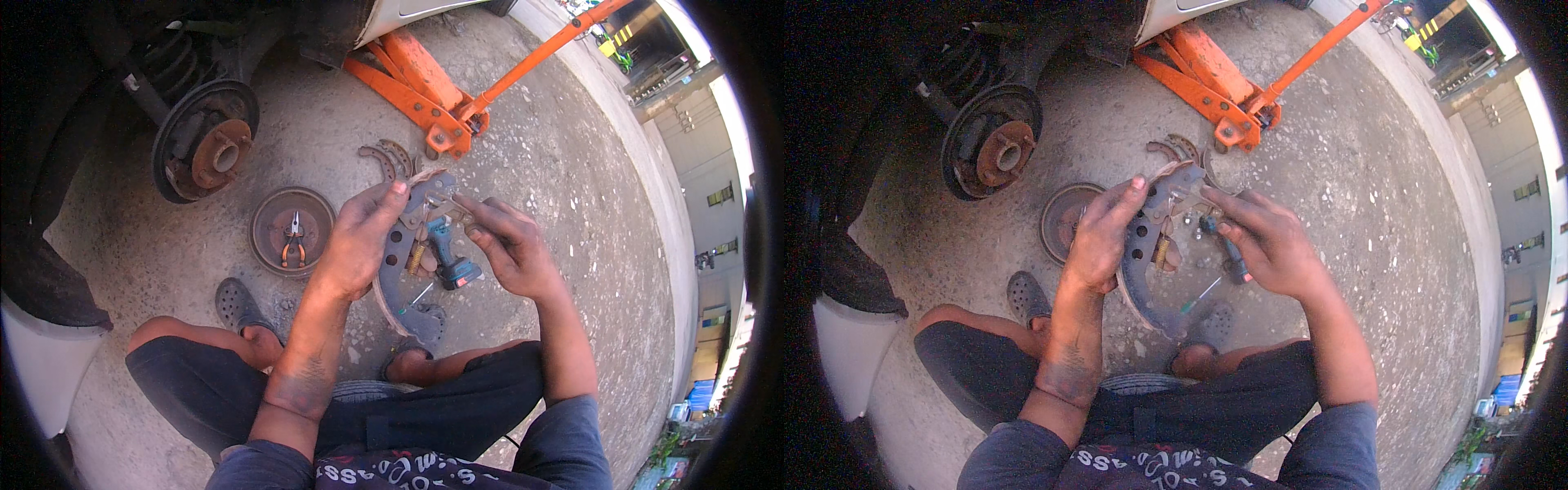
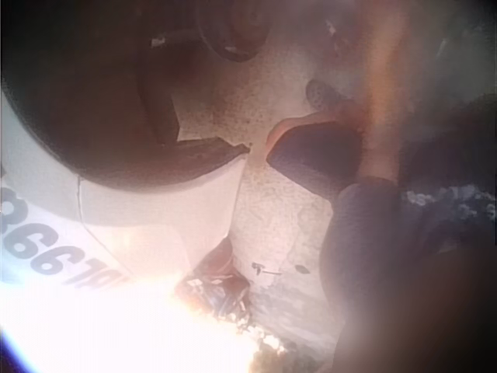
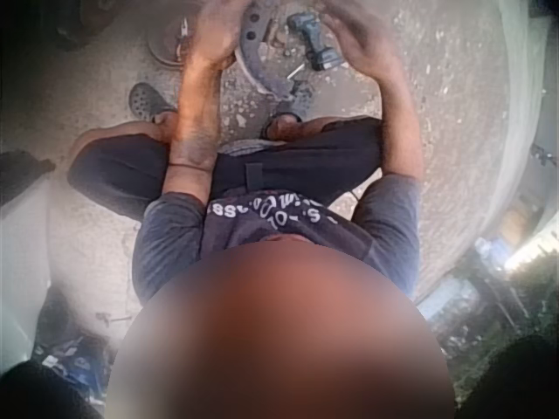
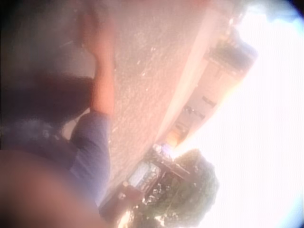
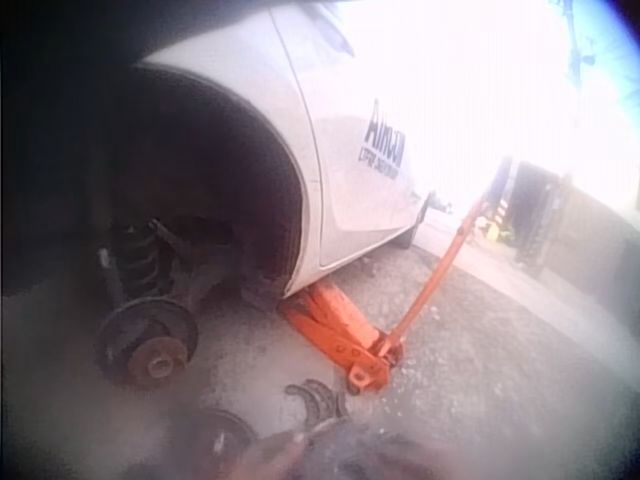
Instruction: The person removes a brake shoe from a drum brake assembly using pliers, then installs it back into the assembly. They manipulate the shoe and adjust components within the brake backing plate area.
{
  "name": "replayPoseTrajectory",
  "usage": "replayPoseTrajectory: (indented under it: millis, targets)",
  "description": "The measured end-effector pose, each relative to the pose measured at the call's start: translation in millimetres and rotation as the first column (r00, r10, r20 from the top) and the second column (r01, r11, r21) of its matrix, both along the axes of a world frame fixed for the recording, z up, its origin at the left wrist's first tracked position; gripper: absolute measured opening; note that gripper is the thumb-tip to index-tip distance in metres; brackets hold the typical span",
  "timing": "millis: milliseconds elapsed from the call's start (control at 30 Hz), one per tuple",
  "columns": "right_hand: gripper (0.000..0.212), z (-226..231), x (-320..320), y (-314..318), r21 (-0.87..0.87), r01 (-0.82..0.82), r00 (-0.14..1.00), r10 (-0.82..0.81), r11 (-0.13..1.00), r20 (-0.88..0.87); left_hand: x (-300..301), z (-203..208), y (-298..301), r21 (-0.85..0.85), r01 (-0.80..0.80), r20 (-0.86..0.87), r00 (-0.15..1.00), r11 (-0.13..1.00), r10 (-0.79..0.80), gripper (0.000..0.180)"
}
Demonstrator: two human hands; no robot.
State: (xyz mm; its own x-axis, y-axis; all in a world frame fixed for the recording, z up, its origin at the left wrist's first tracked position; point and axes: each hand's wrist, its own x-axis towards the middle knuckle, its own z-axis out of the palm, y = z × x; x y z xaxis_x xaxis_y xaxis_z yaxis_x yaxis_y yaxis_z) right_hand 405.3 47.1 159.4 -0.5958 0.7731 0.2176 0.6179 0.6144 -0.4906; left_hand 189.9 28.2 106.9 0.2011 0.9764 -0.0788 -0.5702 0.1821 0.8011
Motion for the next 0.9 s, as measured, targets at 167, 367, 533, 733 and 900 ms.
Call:
replayPoseTrajectory:
  millis: [167,367,533,733,900]
  targets:
    - [0.043,2.9,2.6,1.0,-0.037,0.003,1.0,-0.003,0.999,0.014,-5.4,-4.6,1.1,0.124,0.008,-0.15,0.989,0.992,0.01,0.046]
    - [0.04,5.7,-5.0,-7.8,0.19,-0.004,0.999,-0.003,0.982,0.034,0.2,-5.7,-5.2,0.276,0.011,-0.237,0.97,0.961,0.057,0.047]
    - [0.05,11.8,-12.1,-15.1,0.432,-0.057,0.972,-0.049,0.9,0.229,6.6,-8.5,-6.9,0.264,0.028,-0.317,0.947,0.964,0.059,0.051]
    - [0.063,12.3,-24.6,-36.1,0.379,0.025,0.913,-0.175,0.925,0.369,-6.4,-1.3,-13.4,0.385,0.027,-0.327,0.939,0.923,0.109,0.049]
    - [0.067,7.5,-29.1,-43.5,0.337,0.034,0.889,-0.183,0.941,0.42,-10.5,-2.5,-15.9,0.233,0.036,-0.47,0.879,0.972,0.08,0.041]
